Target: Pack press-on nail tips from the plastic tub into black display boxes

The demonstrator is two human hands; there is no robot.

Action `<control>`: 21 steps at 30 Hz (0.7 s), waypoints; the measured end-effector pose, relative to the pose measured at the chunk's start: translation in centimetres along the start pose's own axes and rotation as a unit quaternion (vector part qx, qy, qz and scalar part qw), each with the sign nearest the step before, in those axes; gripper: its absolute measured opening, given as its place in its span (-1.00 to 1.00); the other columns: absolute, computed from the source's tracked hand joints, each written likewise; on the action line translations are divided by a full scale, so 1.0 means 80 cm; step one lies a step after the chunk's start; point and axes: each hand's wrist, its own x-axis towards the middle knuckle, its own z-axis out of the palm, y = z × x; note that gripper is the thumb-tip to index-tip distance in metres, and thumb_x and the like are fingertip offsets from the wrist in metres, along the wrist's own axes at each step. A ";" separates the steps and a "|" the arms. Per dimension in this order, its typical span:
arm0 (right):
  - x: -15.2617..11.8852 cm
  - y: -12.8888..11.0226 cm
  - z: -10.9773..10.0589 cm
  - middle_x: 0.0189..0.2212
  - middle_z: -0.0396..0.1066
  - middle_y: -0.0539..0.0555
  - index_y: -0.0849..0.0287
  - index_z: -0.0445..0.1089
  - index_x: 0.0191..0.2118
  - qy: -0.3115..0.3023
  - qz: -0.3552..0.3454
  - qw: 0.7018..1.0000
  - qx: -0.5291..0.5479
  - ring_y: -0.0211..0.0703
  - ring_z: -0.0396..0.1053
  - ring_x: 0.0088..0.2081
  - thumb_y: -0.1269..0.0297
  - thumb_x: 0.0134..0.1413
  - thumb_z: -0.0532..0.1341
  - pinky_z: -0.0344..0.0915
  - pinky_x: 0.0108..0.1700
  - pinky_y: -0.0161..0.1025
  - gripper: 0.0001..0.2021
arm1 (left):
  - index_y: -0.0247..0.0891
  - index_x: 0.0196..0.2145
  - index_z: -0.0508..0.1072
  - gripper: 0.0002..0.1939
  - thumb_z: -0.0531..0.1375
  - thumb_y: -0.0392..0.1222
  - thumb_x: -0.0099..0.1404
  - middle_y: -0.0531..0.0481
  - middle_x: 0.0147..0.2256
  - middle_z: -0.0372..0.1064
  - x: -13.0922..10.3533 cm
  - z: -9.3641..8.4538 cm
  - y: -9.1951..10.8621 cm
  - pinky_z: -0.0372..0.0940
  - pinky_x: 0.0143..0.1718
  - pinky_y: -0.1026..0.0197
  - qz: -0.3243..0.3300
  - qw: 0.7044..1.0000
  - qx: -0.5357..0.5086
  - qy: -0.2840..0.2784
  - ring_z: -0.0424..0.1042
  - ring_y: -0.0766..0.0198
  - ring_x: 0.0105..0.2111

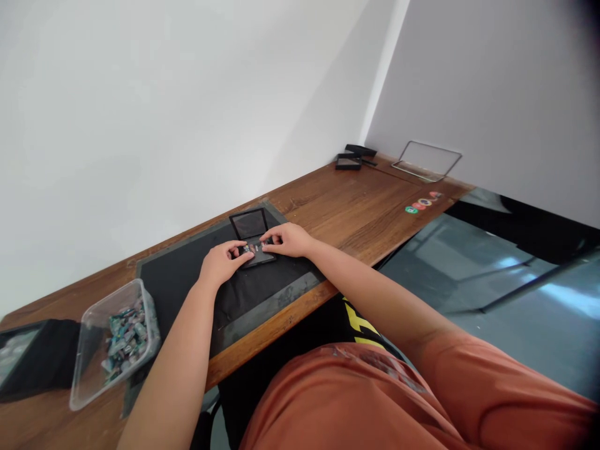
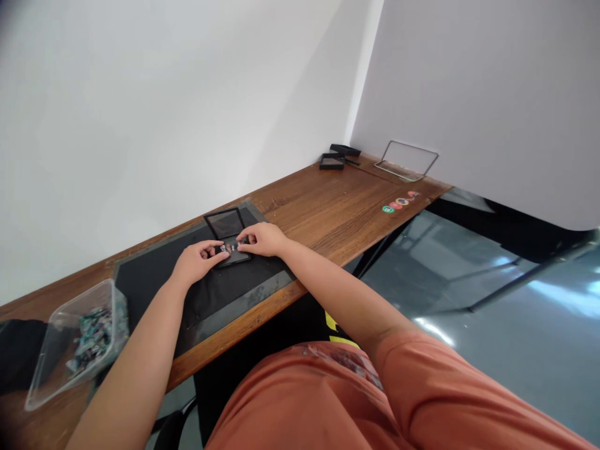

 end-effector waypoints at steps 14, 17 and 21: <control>-0.001 -0.002 0.002 -0.53 0.41 -0.09 0.09 0.62 -0.10 0.005 -0.022 1.000 0.012 -0.32 0.28 -0.46 0.12 0.12 0.40 0.03 -0.37 -0.35 -0.74 | -0.02 0.05 0.59 -0.46 0.26 0.27 0.22 0.10 -0.38 0.42 -0.003 0.000 0.007 0.10 -0.42 0.23 -0.003 1.000 0.021 -0.002 0.30 0.31 -0.46; -0.001 -0.001 0.003 -0.54 0.38 -0.10 0.14 0.60 -0.14 0.026 -0.022 0.999 0.019 -0.33 0.27 -0.47 0.19 0.12 0.39 0.04 -0.37 -0.35 -0.79 | -0.01 0.03 0.60 -0.48 0.26 0.28 0.21 0.10 -0.38 0.41 -0.003 0.001 0.009 0.11 -0.41 0.23 -0.004 1.000 0.029 0.002 0.31 0.31 -0.45; -0.005 -0.003 0.003 -0.54 0.37 -0.11 0.17 0.57 -0.17 0.058 -0.018 0.998 0.016 -0.33 0.27 -0.47 0.22 0.14 0.36 0.06 -0.36 -0.35 -0.83 | 0.01 0.02 0.61 -0.50 0.27 0.27 0.21 0.10 -0.40 0.38 -0.003 0.003 0.010 0.11 -0.42 0.23 -0.005 0.999 0.038 0.009 0.33 0.30 -0.43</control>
